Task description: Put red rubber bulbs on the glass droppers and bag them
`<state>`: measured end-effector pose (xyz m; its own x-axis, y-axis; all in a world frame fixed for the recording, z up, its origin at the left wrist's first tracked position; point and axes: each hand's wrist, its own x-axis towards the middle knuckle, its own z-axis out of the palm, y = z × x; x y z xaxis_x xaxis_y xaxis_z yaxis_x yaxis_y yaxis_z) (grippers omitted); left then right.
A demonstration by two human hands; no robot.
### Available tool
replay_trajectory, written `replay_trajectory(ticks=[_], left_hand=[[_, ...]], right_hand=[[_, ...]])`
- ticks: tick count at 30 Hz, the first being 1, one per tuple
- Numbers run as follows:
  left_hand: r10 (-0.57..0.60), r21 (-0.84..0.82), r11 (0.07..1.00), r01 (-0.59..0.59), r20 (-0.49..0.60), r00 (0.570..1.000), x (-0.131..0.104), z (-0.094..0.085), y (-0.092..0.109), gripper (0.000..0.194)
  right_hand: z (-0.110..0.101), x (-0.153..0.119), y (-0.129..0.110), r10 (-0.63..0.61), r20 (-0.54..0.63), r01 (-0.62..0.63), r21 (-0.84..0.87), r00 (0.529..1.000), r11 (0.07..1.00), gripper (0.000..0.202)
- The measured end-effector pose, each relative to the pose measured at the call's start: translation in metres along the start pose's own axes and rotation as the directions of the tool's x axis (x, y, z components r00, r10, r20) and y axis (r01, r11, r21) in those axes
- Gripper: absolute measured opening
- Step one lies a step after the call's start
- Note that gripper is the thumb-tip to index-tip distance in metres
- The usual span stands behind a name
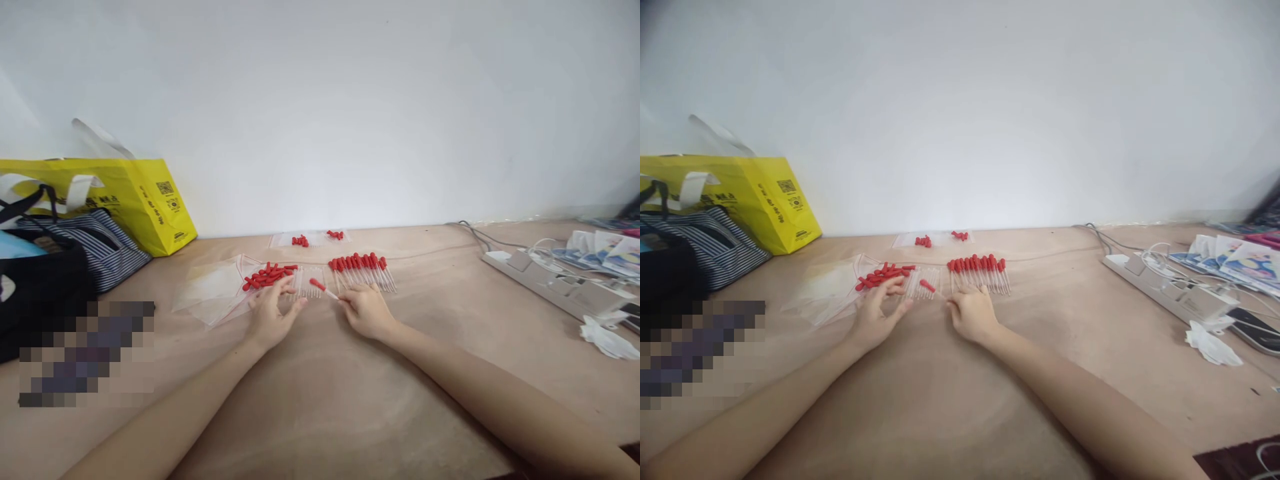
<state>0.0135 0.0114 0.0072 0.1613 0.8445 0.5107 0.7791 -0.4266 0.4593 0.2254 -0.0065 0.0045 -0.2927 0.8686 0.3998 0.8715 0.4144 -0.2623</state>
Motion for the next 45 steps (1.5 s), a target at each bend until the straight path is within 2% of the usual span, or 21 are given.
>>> replay_trajectory(ticks=[2,4,6,9,12,15,23,31,40,43,45], left_hand=[[-0.077,0.106,0.990,0.088,-0.097,0.992,0.009,-0.004,-0.011,0.035],[-0.121,0.228,0.962,0.151,-0.138,0.983,0.016,-0.008,-0.022,0.023],[-0.143,0.323,0.928,0.186,-0.152,0.978,0.020,-0.012,-0.031,0.019],[-0.178,0.400,0.890,0.220,-0.139,0.974,0.023,-0.016,-0.038,0.020],[-0.207,0.427,0.871,0.242,-0.126,0.970,0.024,-0.016,-0.040,0.020],[-0.184,0.439,0.871,0.220,-0.123,0.975,0.025,-0.014,-0.041,0.020],[0.037,0.542,0.840,0.019,-0.093,0.995,0.024,-0.009,-0.047,0.018],[0.061,0.517,0.856,-0.028,-0.048,0.997,0.028,-0.009,-0.050,0.013],[0.207,0.351,0.920,-0.174,-0.056,0.977,0.017,-0.013,-0.031,0.013],[0.265,0.261,0.933,-0.246,-0.039,0.963,0.010,-0.012,-0.021,0.021],[0.306,0.177,0.936,-0.303,0.011,0.952,0.005,-0.010,-0.014,0.026]], right_hand=[[0.004,0.014,-0.002,0.166,0.021,-0.166,-0.006,0.986,0.986,0.021],[0.008,0.030,-0.006,0.295,0.048,-0.293,-0.042,0.954,0.955,0.022],[0.012,0.045,-0.012,0.379,0.050,-0.374,-0.087,0.924,0.923,0.023],[0.018,0.061,-0.020,0.437,0.027,-0.430,-0.130,0.899,0.893,0.022],[0.024,0.067,-0.022,0.446,0.008,-0.439,-0.156,0.895,0.885,0.021],[0.028,0.068,-0.020,0.434,0.002,-0.427,-0.174,0.901,0.888,0.020],[0.029,0.071,-0.021,0.396,-0.010,-0.390,-0.194,0.918,0.900,0.021],[0.030,0.087,-0.024,0.477,0.101,-0.450,-0.211,0.873,0.868,0.020],[0.025,0.089,-0.031,0.463,0.162,-0.428,-0.209,0.872,0.879,0.019],[0.012,0.076,-0.029,0.410,0.150,-0.380,-0.192,0.900,0.905,0.023],[0.002,0.062,-0.022,0.348,0.144,-0.322,-0.178,0.926,0.930,0.025]])
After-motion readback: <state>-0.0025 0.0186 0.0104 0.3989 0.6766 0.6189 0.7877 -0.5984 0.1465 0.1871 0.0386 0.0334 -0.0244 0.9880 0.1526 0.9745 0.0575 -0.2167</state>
